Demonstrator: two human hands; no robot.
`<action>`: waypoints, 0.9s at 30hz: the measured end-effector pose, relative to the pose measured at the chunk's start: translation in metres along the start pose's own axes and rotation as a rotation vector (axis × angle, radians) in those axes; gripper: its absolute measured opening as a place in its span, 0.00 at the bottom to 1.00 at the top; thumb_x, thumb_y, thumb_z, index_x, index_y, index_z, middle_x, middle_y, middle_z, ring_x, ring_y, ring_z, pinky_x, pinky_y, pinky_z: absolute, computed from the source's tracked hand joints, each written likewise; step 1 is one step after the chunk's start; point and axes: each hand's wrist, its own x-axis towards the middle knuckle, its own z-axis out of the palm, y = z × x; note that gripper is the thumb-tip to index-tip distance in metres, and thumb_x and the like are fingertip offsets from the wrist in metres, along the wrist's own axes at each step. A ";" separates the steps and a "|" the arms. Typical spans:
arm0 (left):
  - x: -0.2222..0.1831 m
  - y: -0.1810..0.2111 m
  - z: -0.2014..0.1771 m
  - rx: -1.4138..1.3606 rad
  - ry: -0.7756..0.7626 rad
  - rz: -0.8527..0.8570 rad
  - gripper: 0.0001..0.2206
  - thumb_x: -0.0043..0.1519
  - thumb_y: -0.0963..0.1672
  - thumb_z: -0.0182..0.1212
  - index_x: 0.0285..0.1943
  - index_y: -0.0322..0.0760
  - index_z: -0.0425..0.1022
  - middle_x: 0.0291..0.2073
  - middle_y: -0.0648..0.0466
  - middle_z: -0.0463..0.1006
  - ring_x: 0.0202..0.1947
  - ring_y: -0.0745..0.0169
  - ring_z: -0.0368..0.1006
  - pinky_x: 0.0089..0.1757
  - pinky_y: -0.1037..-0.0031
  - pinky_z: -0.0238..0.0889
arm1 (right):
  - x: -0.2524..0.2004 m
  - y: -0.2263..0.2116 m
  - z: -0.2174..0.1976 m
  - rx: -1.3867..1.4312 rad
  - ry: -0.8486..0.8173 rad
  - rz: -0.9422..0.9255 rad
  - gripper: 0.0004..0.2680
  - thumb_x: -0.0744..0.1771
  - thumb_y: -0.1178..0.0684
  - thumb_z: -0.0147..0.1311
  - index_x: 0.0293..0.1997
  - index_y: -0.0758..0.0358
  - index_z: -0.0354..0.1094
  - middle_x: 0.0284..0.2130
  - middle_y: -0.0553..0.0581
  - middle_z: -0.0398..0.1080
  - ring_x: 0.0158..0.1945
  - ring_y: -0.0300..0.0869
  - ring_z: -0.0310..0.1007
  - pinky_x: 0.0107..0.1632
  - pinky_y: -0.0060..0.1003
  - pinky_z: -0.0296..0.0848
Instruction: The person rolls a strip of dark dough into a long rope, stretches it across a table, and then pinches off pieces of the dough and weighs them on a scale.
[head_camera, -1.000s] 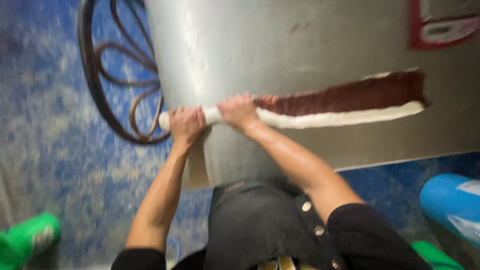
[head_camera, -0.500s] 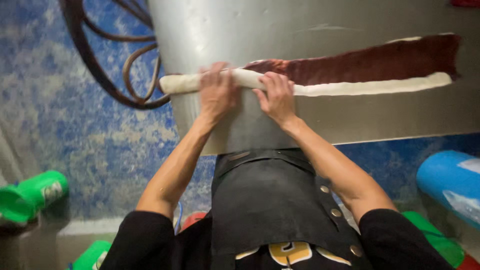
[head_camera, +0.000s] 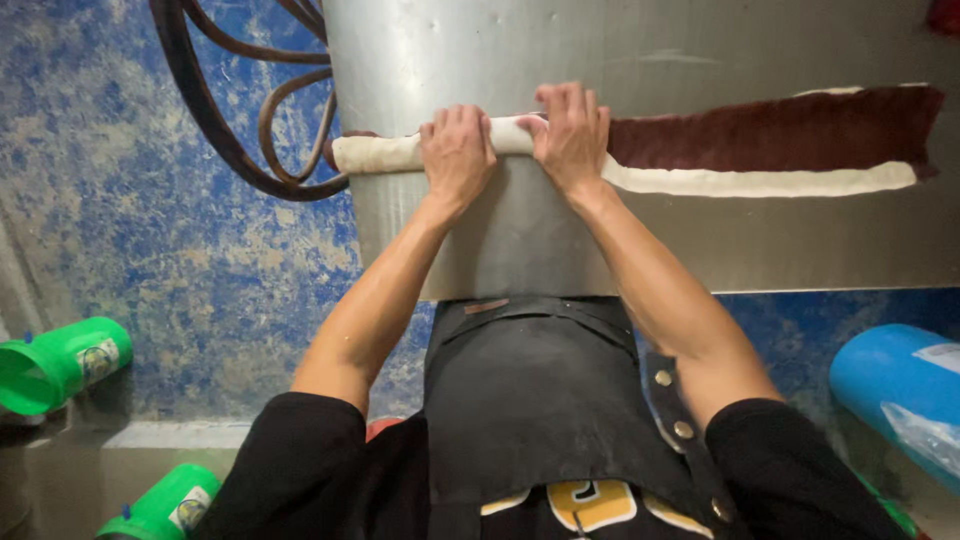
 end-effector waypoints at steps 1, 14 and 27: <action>0.005 0.001 0.003 0.000 0.110 -0.062 0.13 0.59 0.44 0.59 0.52 0.37 0.73 0.42 0.49 0.75 0.45 0.46 0.70 0.45 0.58 0.58 | 0.008 0.004 0.004 0.002 0.002 -0.002 0.11 0.66 0.45 0.62 0.47 0.59 0.72 0.38 0.56 0.70 0.42 0.50 0.67 0.42 0.46 0.59; -0.050 -0.030 -0.041 0.060 0.110 0.140 0.18 0.64 0.47 0.63 0.61 0.39 0.71 0.55 0.50 0.73 0.60 0.49 0.67 0.61 0.53 0.53 | -0.022 -0.031 0.001 -0.080 -0.002 -0.224 0.13 0.71 0.40 0.55 0.52 0.57 0.69 0.45 0.53 0.70 0.50 0.46 0.68 0.52 0.46 0.59; 0.005 -0.042 -0.038 0.087 0.159 0.123 0.09 0.63 0.46 0.54 0.46 0.40 0.75 0.42 0.50 0.76 0.49 0.51 0.70 0.51 0.56 0.57 | 0.009 -0.009 0.021 -0.095 -0.012 -0.188 0.11 0.70 0.41 0.49 0.43 0.55 0.71 0.35 0.52 0.71 0.43 0.47 0.70 0.45 0.47 0.59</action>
